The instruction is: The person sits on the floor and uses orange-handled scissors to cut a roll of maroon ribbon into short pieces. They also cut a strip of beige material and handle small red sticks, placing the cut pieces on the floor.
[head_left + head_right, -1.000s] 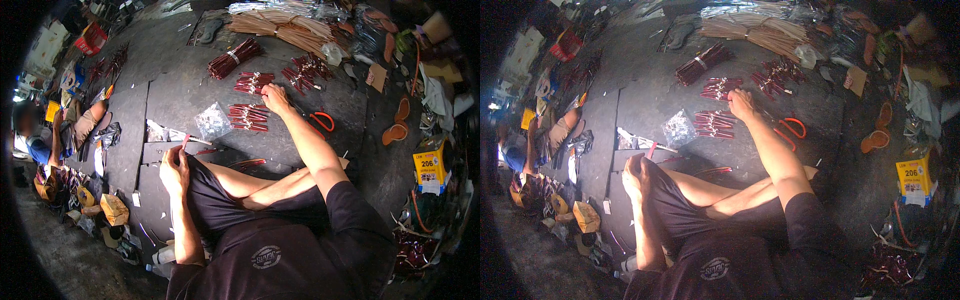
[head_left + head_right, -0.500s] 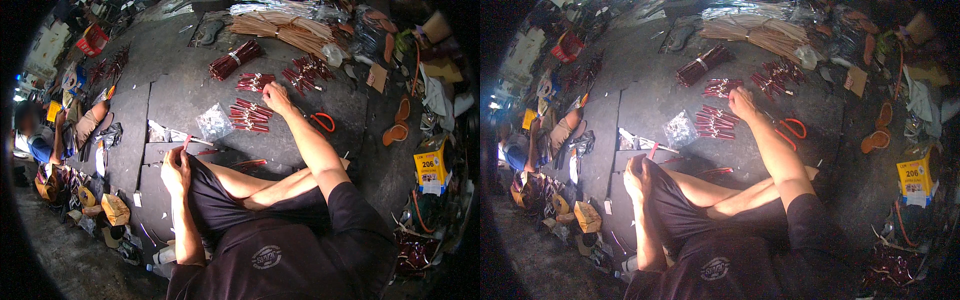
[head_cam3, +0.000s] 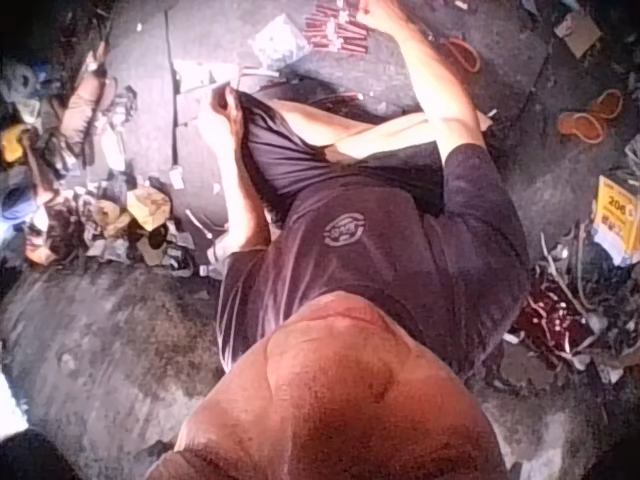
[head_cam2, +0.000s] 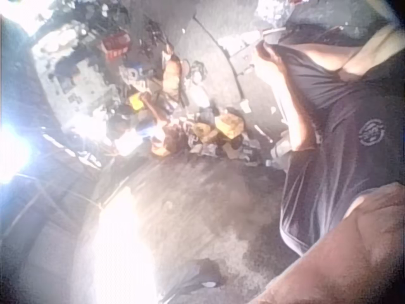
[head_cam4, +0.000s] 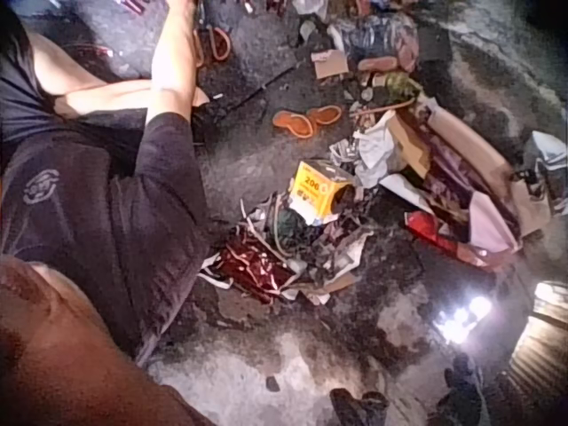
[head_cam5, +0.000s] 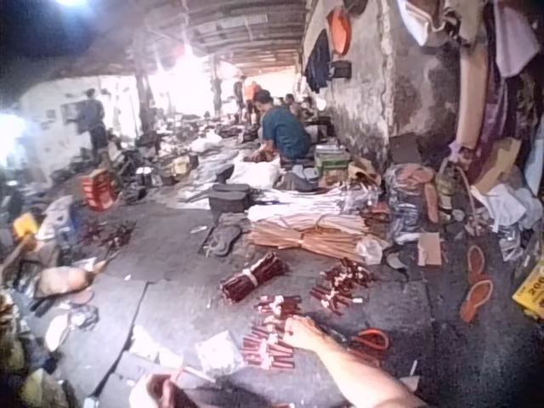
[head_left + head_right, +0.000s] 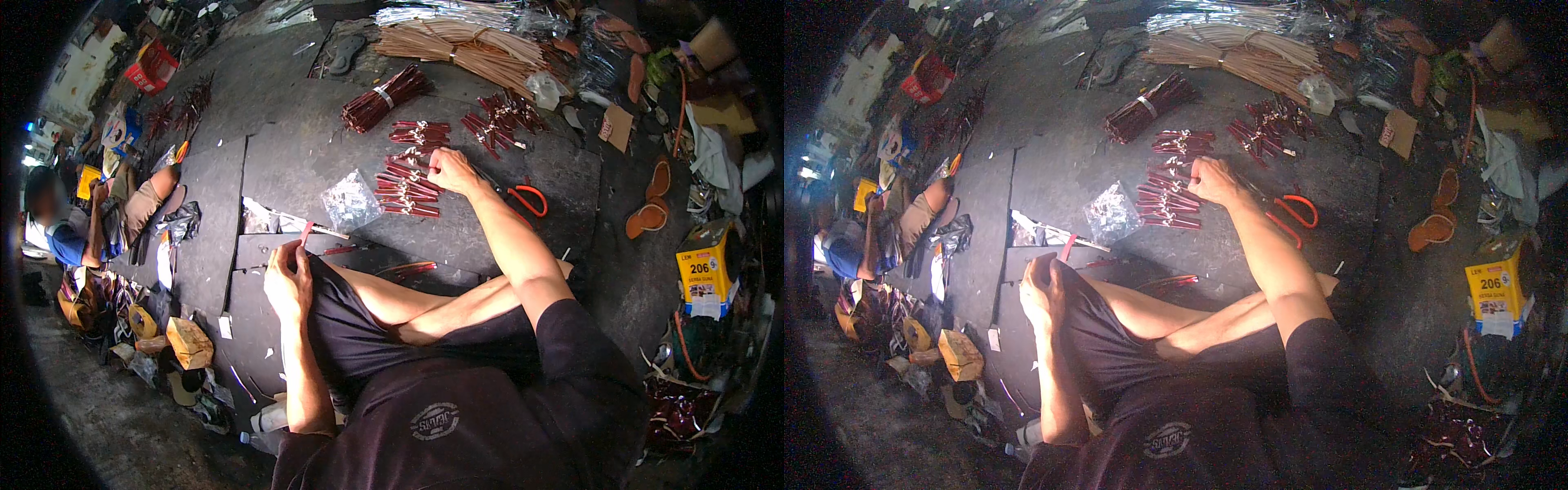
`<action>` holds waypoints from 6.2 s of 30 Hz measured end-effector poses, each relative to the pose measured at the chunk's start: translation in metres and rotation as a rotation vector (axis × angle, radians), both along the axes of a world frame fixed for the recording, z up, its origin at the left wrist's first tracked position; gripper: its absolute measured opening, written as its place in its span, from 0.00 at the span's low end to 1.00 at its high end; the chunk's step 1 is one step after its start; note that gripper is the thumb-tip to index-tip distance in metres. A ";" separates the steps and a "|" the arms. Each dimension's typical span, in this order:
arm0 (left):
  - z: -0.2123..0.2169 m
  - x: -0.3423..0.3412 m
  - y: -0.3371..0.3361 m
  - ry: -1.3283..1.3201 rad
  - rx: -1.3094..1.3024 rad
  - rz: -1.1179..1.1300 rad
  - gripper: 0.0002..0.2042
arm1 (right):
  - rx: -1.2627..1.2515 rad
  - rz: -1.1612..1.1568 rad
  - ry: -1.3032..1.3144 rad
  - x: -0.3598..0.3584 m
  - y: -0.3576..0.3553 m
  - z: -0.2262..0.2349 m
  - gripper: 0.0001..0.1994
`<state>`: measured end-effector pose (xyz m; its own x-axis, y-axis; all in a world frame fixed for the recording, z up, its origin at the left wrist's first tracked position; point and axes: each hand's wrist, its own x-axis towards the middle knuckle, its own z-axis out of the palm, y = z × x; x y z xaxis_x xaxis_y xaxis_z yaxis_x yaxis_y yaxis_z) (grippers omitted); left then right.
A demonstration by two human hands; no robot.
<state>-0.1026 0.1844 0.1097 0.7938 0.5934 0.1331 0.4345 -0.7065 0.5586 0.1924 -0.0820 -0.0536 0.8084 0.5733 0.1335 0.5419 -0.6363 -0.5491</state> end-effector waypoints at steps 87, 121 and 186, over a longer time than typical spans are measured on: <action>-0.002 0.012 -0.004 -0.022 0.066 -0.015 0.08 | -0.144 0.085 -0.367 0.050 -0.015 0.008 0.06; -0.009 0.012 -0.003 -0.031 0.120 -0.031 0.08 | 0.367 0.112 0.523 0.079 -0.009 0.019 0.08; -0.227 0.122 -0.117 0.155 -0.785 0.020 0.19 | -0.426 0.277 0.026 -0.003 0.025 0.050 0.66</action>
<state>0.0199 0.0678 -0.1174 0.7571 0.4826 -0.4404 0.5564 -0.1230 0.8218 0.1896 -0.0566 -0.0035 0.6179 0.7660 -0.1773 0.7117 -0.6407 -0.2881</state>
